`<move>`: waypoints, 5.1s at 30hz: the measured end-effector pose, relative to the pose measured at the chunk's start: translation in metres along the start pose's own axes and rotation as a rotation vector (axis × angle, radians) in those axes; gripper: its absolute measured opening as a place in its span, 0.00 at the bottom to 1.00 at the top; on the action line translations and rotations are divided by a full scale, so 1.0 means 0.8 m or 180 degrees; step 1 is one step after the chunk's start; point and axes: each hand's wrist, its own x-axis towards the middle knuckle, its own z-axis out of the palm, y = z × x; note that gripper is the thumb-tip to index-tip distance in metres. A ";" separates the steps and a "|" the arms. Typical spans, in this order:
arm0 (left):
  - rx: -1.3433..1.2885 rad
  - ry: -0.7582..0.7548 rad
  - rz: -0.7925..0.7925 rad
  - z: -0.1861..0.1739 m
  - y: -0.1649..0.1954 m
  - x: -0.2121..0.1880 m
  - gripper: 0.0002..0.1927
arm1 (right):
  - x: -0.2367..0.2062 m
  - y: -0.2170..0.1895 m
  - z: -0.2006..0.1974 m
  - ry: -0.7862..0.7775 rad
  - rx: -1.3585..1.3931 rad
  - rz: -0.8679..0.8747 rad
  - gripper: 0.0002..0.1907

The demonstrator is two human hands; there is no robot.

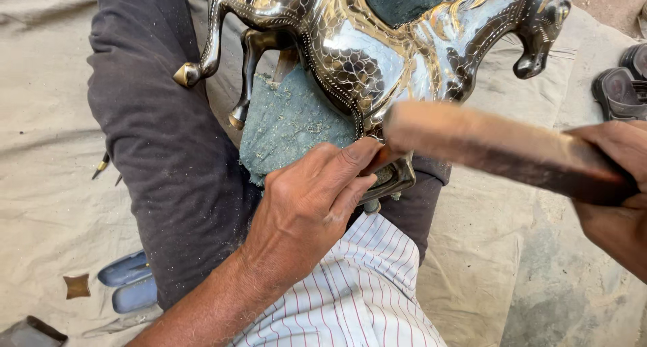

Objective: The person sits on the ground with a brass horse figurine on their lap and engraves decorative patterns into its body, holding a small chisel against the surface and striking it with a wooden mallet. They reposition the chisel repeatedly to work different areas of the figurine's body and legs.

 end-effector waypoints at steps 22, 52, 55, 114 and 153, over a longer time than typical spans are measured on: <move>-0.0076 -0.0188 -0.0016 -0.007 0.003 -0.003 0.22 | 0.017 -0.099 0.012 -0.0204 -0.0709 -0.0998 0.14; 0.0025 -0.0149 0.0470 -0.017 -0.018 -0.021 0.24 | -0.023 -0.076 0.004 -0.0144 -0.1052 -0.0508 0.18; -0.0056 -0.0193 0.0457 -0.022 -0.020 -0.021 0.26 | -0.033 -0.046 0.008 0.0083 -0.0505 -0.0435 0.16; -0.0587 -0.0082 0.0667 -0.052 -0.051 -0.060 0.19 | -0.065 -0.134 0.026 -0.0032 -0.0859 -0.0086 0.19; -0.0453 -0.0240 0.0516 -0.058 -0.049 -0.063 0.22 | -0.062 -0.134 0.033 0.0041 -0.1654 -0.0677 0.16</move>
